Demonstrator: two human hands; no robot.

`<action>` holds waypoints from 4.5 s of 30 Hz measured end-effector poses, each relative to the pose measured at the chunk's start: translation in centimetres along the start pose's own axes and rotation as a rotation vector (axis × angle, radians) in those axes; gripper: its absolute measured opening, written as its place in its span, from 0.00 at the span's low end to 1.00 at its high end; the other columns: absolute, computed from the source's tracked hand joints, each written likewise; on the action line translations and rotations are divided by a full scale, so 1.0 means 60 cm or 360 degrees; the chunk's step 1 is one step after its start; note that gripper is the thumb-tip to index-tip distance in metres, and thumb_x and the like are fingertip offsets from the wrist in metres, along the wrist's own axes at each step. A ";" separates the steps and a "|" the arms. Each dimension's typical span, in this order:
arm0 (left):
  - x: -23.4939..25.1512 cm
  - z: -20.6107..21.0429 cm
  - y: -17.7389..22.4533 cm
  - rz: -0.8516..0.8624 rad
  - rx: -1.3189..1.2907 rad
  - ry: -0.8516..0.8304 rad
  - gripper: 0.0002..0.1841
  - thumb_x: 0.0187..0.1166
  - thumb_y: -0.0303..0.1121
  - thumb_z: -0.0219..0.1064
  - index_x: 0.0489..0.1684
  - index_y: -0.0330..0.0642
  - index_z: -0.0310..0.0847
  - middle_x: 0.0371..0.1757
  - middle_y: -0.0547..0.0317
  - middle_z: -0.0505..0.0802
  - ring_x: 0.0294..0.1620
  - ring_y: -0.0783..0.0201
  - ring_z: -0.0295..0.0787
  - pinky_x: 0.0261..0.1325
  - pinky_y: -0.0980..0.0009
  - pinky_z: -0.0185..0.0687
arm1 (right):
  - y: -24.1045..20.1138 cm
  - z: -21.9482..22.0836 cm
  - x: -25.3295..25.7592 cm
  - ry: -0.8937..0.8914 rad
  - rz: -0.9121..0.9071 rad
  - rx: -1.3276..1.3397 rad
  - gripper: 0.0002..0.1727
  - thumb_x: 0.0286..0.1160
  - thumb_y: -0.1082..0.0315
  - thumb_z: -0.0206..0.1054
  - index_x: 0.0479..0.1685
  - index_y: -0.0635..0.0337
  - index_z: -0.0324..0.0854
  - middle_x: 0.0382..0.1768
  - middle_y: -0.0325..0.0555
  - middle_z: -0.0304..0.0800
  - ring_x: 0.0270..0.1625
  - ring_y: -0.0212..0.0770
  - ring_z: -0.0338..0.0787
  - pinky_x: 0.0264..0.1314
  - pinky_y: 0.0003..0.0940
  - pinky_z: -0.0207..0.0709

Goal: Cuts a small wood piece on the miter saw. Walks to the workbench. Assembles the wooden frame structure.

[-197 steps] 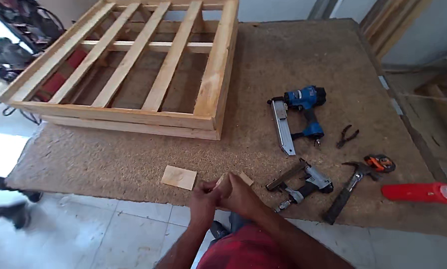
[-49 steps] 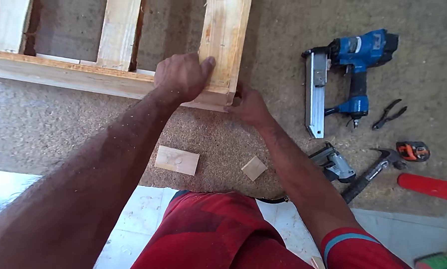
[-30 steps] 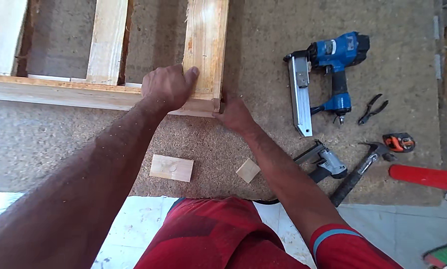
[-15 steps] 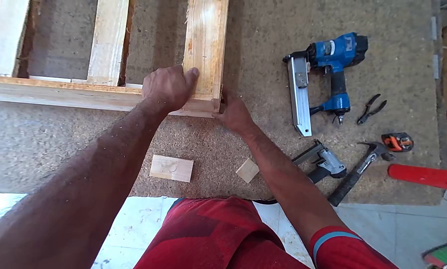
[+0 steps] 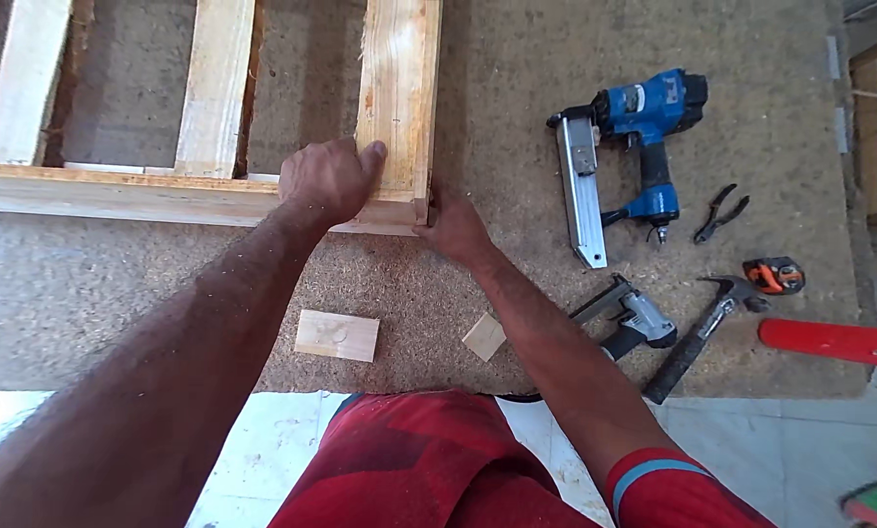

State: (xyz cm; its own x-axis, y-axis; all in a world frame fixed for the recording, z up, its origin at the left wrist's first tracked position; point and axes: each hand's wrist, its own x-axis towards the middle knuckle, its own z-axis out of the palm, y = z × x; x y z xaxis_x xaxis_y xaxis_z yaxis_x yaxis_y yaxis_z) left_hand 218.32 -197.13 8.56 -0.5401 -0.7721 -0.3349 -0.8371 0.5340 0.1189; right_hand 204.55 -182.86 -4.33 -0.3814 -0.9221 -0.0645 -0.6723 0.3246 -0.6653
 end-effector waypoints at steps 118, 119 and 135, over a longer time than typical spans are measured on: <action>-0.004 0.000 -0.007 0.0029 -0.0057 0.0027 0.45 0.83 0.73 0.28 0.44 0.42 0.83 0.45 0.36 0.91 0.53 0.34 0.90 0.47 0.29 0.78 | 0.054 -0.003 -0.122 -0.0161 0.0672 -0.0608 0.51 0.54 0.38 0.83 0.76 0.65 0.76 0.70 0.64 0.79 0.72 0.66 0.80 0.67 0.63 0.79; -0.003 0.000 -0.007 0.0027 -0.0054 0.0028 0.45 0.82 0.74 0.28 0.44 0.42 0.83 0.45 0.36 0.92 0.53 0.34 0.90 0.46 0.29 0.78 | 0.052 -0.001 -0.119 -0.0186 0.0681 -0.0640 0.51 0.50 0.41 0.85 0.74 0.66 0.75 0.68 0.65 0.79 0.71 0.67 0.80 0.66 0.64 0.80; -0.001 0.003 -0.003 0.0005 -0.0005 0.0055 0.46 0.83 0.73 0.27 0.43 0.40 0.82 0.43 0.34 0.91 0.51 0.31 0.90 0.45 0.27 0.76 | 0.017 -0.012 -0.022 -0.0025 0.0080 0.0807 0.59 0.54 0.71 0.86 0.94 0.53 0.55 0.82 0.47 0.76 0.81 0.42 0.79 0.83 0.46 0.76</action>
State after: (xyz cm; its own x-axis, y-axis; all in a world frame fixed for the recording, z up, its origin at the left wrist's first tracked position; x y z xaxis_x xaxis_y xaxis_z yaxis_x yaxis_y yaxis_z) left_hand 218.53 -197.09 8.39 -0.5451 -0.7821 -0.3019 -0.8358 0.5352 0.1226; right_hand 203.89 -181.13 -4.39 -0.3932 -0.9123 -0.1142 -0.2596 0.2293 -0.9381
